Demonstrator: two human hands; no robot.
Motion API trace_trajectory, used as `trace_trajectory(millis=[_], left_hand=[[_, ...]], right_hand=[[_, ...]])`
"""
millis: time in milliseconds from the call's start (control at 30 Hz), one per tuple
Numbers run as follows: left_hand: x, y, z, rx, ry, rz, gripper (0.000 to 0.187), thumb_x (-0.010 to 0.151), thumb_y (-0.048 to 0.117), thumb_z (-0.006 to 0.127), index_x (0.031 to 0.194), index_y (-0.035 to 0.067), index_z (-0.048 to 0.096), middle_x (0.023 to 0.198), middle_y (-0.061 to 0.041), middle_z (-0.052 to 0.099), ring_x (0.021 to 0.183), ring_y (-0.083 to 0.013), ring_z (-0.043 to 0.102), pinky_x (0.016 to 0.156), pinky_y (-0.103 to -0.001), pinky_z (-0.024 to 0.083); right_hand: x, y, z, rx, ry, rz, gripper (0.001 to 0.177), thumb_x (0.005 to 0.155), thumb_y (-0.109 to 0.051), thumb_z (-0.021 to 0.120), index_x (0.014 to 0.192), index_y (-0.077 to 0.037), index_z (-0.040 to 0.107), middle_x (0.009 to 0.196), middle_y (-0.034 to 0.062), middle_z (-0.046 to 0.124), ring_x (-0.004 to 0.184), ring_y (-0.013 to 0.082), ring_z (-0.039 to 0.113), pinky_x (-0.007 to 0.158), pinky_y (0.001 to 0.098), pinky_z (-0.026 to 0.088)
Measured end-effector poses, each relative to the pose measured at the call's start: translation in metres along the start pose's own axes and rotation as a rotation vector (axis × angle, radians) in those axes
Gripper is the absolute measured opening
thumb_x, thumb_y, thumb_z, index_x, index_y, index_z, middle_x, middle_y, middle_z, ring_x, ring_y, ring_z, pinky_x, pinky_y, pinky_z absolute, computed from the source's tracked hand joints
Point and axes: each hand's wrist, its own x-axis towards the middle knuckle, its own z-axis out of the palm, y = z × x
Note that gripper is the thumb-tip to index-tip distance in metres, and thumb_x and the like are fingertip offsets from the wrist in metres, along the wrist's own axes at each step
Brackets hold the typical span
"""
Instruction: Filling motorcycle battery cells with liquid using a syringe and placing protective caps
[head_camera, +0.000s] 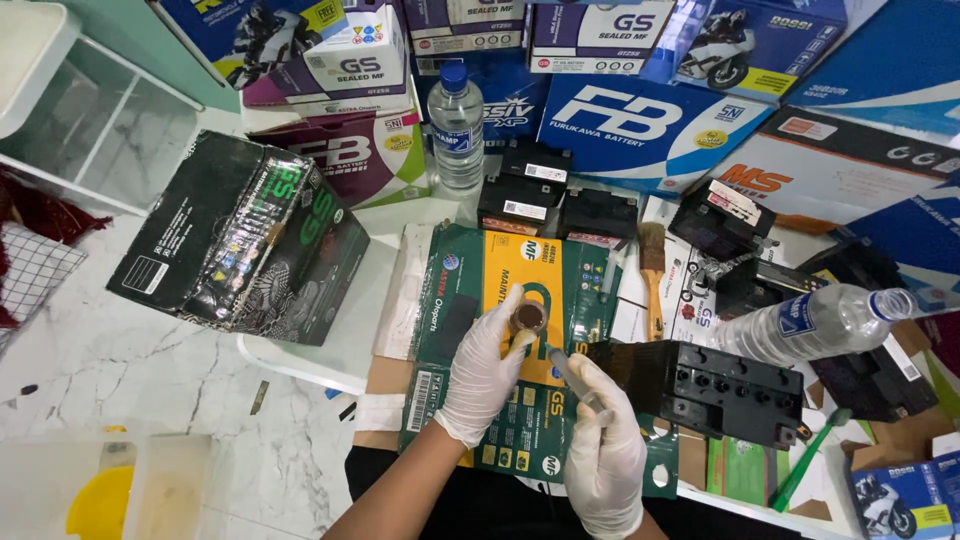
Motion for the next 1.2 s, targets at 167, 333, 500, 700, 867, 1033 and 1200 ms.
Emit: trace_trajectory(millis=[167,333,500,700,867,1033,1200], left_hand=[[-0.001,-0.001,0.001,-0.016,0.005,0.003,0.067,0.085,0.007,0.072,0.148,0.008,0.049,0.133,-0.012,0.068,0.114,-0.0249,0.07,0.095,-0.033,0.054],[-0.001,-0.001,0.002,-0.023,0.013,0.011,0.068,0.084,0.006,0.072,0.148,0.008,0.049,0.133,-0.01,0.068,0.112,-0.0249,0.07,0.094,-0.033,0.054],[-0.001,-0.001,0.001,-0.027,0.009,-0.003,0.068,0.083,0.006,0.072,0.148,0.009,0.05,0.132,-0.011,0.069,0.111,-0.0245,0.07,0.092,-0.032,0.054],[-0.001,-0.003,0.003,-0.006,0.031,0.001,0.066,0.084,0.01,0.074,0.146,0.009,0.051,0.131,-0.01,0.07,0.111,-0.0251,0.071,0.092,-0.032,0.055],[-0.004,0.019,-0.016,-0.032,-0.012,0.021,0.066,0.09,0.015,0.067,0.149,-0.002,0.043,0.14,-0.019,0.061,0.127,-0.0299,0.061,0.105,-0.037,0.048],[-0.009,0.052,-0.034,-0.055,0.013,0.066,0.062,0.088,0.007,0.066,0.145,-0.002,0.045,0.14,-0.018,0.061,0.128,-0.0293,0.062,0.107,-0.037,0.048],[-0.005,0.091,-0.041,-0.092,-0.005,0.071,0.059,0.086,0.006,0.068,0.141,-0.001,0.05,0.136,-0.014,0.066,0.121,-0.0252,0.066,0.102,-0.034,0.051]], right_hand=[[0.0,0.003,0.0,-0.017,0.011,0.04,0.035,0.102,-0.002,0.04,0.136,0.009,0.044,0.143,0.0246,0.055,0.132,0.0383,0.062,0.112,0.0439,0.051],[0.006,0.002,-0.002,-0.146,0.002,0.062,0.036,0.103,-0.004,0.037,0.137,0.007,0.044,0.142,0.0228,0.059,0.127,0.0308,0.066,0.105,0.037,0.055],[0.01,-0.001,0.002,-0.118,0.023,0.087,0.036,0.104,-0.007,0.036,0.137,0.008,0.045,0.142,0.0235,0.058,0.128,0.0305,0.064,0.106,0.0401,0.056],[0.016,-0.019,-0.001,-0.018,0.081,0.054,0.039,0.094,0.008,0.048,0.132,0.011,0.05,0.135,0.0238,0.063,0.124,0.031,0.066,0.11,0.0377,0.053],[-0.009,0.021,-0.072,0.374,0.084,0.009,0.048,0.098,-0.01,0.052,0.141,0.011,0.045,0.136,0.0325,0.061,0.129,0.0381,0.064,0.115,0.0481,0.053],[0.02,-0.061,-0.117,0.431,0.197,-0.013,0.049,0.109,-0.042,0.063,0.148,-0.013,0.056,0.126,0.0162,0.07,0.114,0.0288,0.073,0.109,0.0475,0.064],[0.055,-0.096,-0.128,-0.071,0.445,0.046,0.059,0.12,-0.043,0.033,0.166,-0.006,0.037,0.115,0.0107,0.06,0.109,0.0195,0.064,0.114,0.0338,0.058]])
